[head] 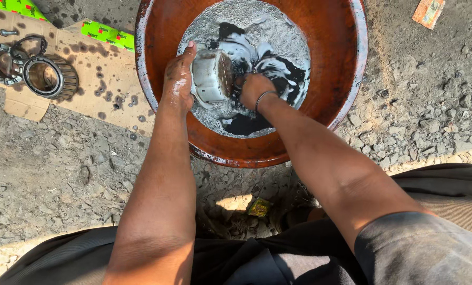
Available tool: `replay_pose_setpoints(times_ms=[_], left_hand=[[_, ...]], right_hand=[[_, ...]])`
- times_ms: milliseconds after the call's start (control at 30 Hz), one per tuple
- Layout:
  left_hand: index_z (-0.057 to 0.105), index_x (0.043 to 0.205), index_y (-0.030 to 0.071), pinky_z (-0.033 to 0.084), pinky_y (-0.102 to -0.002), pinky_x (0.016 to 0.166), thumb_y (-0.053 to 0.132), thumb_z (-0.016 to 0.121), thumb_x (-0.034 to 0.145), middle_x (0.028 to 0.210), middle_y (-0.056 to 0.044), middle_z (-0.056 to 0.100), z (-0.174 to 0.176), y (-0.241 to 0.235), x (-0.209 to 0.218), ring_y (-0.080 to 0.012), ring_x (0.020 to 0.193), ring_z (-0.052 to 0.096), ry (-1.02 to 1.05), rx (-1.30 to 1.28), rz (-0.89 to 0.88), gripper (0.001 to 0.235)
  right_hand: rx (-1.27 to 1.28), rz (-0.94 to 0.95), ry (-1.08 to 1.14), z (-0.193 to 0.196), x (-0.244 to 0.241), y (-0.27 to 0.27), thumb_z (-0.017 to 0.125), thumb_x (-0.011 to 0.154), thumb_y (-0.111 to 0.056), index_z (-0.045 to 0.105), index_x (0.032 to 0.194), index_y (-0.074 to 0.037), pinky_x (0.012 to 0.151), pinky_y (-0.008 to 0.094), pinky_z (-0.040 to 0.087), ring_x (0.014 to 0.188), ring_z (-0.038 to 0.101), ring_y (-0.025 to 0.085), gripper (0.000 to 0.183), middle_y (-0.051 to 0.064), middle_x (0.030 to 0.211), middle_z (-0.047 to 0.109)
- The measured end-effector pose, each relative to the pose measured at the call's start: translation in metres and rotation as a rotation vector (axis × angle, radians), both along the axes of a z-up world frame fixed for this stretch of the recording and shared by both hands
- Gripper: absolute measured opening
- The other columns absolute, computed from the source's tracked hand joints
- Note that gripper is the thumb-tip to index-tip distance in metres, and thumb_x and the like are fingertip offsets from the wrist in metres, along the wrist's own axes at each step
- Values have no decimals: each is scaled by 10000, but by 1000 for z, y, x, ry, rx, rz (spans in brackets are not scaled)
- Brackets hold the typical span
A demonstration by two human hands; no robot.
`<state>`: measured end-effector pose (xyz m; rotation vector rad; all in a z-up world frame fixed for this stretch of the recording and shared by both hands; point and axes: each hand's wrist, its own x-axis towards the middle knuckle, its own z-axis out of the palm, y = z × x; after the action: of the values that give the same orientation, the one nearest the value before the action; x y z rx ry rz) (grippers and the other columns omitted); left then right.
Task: The person scrubs a cylindrical metal part with a brush in a basin of soapy water, repeatedly dipping and scrubbing the part. After cleaning, the person places the part on a cardboard sheet next to other disassembled metal parts.
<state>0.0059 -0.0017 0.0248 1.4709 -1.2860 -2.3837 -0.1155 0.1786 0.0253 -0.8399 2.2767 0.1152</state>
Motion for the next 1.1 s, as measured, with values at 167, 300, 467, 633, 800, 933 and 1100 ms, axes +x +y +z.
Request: replay_pose_setpoints(times_ms=[167,300,467,633,800,933,1100], left_hand=[[599,1366,68,408,-431,1038,473,705,888,1371,-130,616,-14,-9,11,-251,1263,565,-48,70,-97,635],[695,1092,-29,551,-408,928,179,795,848,1086,-148,715,-24,-16,11,-268,1019,666,265,175,16,336],[705,1061,14,555,-384,967,35,785,803,1014,-85,704,-24,-20,18,-216,971,692,399,246,42,271],[683,1138,38,554,-388,905,177,720,788,1022,-113,727,-10,-9,16,-229,891,691,283,315,-143,378],[616,1220,7,566,-472,948,267,726,811,1047,-119,716,0,-5,-4,-279,965,697,319,254,-54,496],[566,1334,88,446,-466,1010,460,582,924,1134,-29,635,10,-6,-14,-237,1108,609,193,201,177,553],[642,1165,42,527,-419,966,509,528,939,1079,-71,717,7,-1,-16,-226,1053,679,120,119,248,530]], right_hand=[[-86,-91,222,-16,-1,-1,627,881,-201,557,1408,-123,1122,497,411,1405,425,411,538,236,1485,459],[-89,57,177,-35,-2,13,602,868,-154,561,1406,-143,1045,493,445,1352,428,450,540,287,1449,455],[-18,10,64,-59,-18,14,606,886,-118,665,1284,-135,979,442,523,1141,646,350,403,193,1257,655],[-1147,-741,-298,-50,-62,-19,748,800,-64,645,1089,-38,678,337,563,775,694,183,307,122,964,722],[-1071,-339,-279,-20,-39,-56,685,905,-97,749,1025,-35,869,370,555,958,668,249,150,177,1062,750],[-1090,229,216,3,5,-58,694,860,-68,753,1071,-40,1032,485,501,1202,570,351,221,164,1244,678],[-1045,263,239,0,36,-60,683,809,-42,701,1119,-56,1047,539,467,1237,546,362,311,135,1229,659]])
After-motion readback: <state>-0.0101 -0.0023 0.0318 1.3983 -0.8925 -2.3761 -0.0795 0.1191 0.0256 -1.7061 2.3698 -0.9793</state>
